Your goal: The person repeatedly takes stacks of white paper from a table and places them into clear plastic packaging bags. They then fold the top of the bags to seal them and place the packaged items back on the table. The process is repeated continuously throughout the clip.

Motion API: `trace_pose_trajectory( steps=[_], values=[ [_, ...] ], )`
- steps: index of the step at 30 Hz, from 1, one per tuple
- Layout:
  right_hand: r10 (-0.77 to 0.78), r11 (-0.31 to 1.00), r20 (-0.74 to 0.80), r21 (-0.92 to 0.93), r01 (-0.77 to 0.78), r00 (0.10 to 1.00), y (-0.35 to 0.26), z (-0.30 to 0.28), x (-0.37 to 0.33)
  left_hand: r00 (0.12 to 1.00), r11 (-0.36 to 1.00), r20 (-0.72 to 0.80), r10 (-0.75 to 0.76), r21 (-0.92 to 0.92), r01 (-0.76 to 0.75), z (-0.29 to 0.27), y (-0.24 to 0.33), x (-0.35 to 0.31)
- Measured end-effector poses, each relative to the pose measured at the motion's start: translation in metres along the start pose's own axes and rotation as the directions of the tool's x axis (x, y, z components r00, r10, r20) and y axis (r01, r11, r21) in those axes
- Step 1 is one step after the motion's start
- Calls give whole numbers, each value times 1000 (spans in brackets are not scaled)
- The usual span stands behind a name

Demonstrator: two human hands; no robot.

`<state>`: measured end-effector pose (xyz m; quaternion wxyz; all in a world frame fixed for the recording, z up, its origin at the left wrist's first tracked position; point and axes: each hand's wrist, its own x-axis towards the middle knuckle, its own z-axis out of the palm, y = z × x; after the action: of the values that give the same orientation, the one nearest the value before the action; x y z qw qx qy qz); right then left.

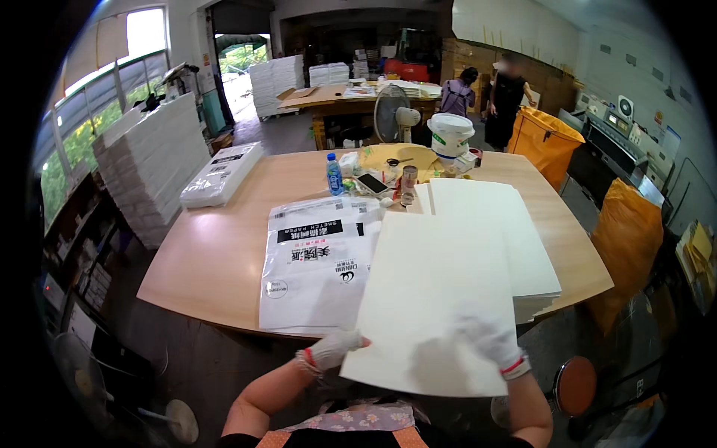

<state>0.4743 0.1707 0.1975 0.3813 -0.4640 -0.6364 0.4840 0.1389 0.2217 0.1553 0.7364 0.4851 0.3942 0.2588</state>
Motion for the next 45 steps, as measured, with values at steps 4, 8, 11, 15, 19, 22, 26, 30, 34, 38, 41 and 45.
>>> trace_pose_trajectory(
  steps=[4,8,11,15,19,22,26,30,34,38,41,45],
  values=[
    [307,865,-314,485,-126,899,76,-53,-34,995,922,48,-89,381,64,-22,82,-25],
    [181,910,-469,413,33,865,76,28,-19,968,891,167,189,384,-241,-22,71,-22],
    [-150,965,-541,102,242,828,48,108,10,826,376,194,529,819,-433,6,-31,14],
    [186,968,-770,252,23,610,75,179,49,709,1,425,563,858,-514,14,-61,6],
    [128,983,-873,50,-175,471,81,214,71,964,640,256,74,729,-243,-83,-17,17],
    [82,988,-837,-1,-151,541,68,220,65,844,341,-127,520,938,-69,-198,-83,65],
    [-108,857,-795,-379,-350,597,23,241,51,909,368,-194,368,928,49,-259,-100,96],
    [-77,813,-760,-423,-401,646,-28,281,46,998,809,-3,57,586,-45,-286,-70,101],
    [-185,654,-487,-709,-263,853,-35,307,51,995,998,96,-39,-45,43,-340,-99,156],
    [258,436,-298,-813,-386,919,-11,306,57,1000,1000,25,5,20,-6,-336,-46,214],
    [455,377,-246,-817,-436,856,-15,298,57,901,900,-34,432,-44,-433,-317,50,189],
    [501,420,-194,-798,-433,843,-37,300,56,899,904,161,406,75,-422,-291,171,112]
  ],
)
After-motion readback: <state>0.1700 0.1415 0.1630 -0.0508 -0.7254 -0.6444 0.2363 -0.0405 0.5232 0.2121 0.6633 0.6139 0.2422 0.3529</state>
